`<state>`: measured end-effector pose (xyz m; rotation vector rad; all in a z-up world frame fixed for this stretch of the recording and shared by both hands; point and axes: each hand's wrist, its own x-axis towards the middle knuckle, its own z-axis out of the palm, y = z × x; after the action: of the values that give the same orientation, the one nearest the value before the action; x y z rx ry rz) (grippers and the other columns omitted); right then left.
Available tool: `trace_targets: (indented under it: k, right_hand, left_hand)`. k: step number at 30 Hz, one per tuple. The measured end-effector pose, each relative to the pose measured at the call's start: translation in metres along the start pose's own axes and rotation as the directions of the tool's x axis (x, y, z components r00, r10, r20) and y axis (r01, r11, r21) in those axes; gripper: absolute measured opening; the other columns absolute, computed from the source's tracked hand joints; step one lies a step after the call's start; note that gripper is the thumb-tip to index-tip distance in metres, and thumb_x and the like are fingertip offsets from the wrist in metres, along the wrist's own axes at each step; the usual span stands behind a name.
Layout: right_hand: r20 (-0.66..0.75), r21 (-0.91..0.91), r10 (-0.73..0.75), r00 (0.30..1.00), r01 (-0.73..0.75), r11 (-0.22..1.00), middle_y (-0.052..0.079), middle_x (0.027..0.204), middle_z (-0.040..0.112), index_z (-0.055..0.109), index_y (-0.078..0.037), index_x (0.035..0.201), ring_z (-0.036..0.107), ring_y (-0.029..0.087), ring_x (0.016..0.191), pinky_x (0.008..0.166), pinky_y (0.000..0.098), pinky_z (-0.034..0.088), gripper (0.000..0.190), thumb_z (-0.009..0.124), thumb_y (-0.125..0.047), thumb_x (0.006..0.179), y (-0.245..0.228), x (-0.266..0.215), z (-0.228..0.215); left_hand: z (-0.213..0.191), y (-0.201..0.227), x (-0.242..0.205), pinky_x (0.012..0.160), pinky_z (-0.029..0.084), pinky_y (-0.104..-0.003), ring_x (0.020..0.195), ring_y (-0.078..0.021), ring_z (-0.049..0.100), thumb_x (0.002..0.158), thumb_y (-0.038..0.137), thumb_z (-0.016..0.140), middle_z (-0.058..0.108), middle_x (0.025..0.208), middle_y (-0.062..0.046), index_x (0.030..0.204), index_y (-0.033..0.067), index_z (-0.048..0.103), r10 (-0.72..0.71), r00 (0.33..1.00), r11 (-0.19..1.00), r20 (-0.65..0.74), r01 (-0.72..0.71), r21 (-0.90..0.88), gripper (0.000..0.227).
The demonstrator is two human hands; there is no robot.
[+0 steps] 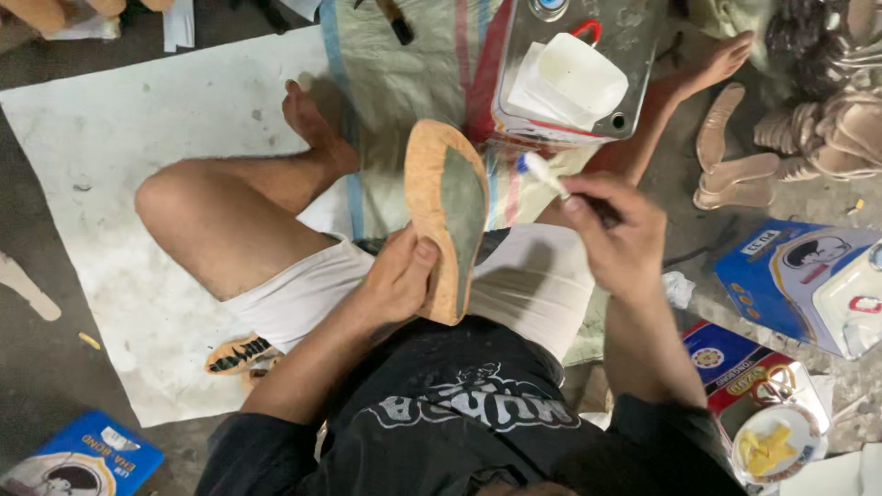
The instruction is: The person sits on the floor and uses a toothbrush to apply a white liquid from a container onto the edges and surfaces of shoe sole parts. They repeatedly dip the brush and spread the liquid across multiple parts, placing finished pieces on a nearby rack.
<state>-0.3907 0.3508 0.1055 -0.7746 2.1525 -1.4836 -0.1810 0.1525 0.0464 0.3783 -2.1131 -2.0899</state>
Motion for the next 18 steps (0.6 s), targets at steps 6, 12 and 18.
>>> trace_targets:
  k: [6,12,18]
  right_hand:
    - [0.081,0.366,0.02,0.997,-0.048,0.929,0.007,0.107,0.071,0.068,0.002,0.121,0.067,0.01,0.096,0.087,0.0232,0.053,0.019,0.067,0.002,0.102,0.006,-0.01,0.055]
    - [-0.03,0.096,-0.211,0.977,0.213,0.972,0.01,0.109,0.07,0.068,0.002,0.119,0.063,0.011,0.089,0.079,0.022,0.048,0.017,0.068,0.005,0.103,-0.01,-0.005,0.064]
    - [0.1,-0.119,-0.456,0.884,0.465,0.877,0.01,0.098,0.07,0.072,-0.002,0.107,0.061,0.012,0.074,0.072,0.0244,0.045,0.015,0.073,0.005,0.094,-0.016,-0.002,0.048]
  left_hand:
    - [0.0,0.027,0.0,0.092,0.055,-0.044,0.107,-0.0405,0.069,0.112,0.058,0.033,0.065,0.117,-0.023,0.129,-0.0028,0.056,0.067,0.997,0.991,0.041,-0.071,0.112,0.068]
    - [-0.005,0.04,-0.004,0.091,0.054,-0.045,0.106,-0.0428,0.066,0.112,0.056,0.034,0.063,0.118,-0.023,0.129,-0.0021,0.056,0.063,0.997,0.992,0.055,-0.068,0.106,0.065]
    - [-0.007,0.043,-0.011,0.088,0.053,-0.045,0.101,-0.0422,0.067,0.112,0.054,0.035,0.066,0.108,-0.022,0.121,-0.0016,0.056,0.0,0.998,0.993,0.056,-0.007,0.115,0.06]
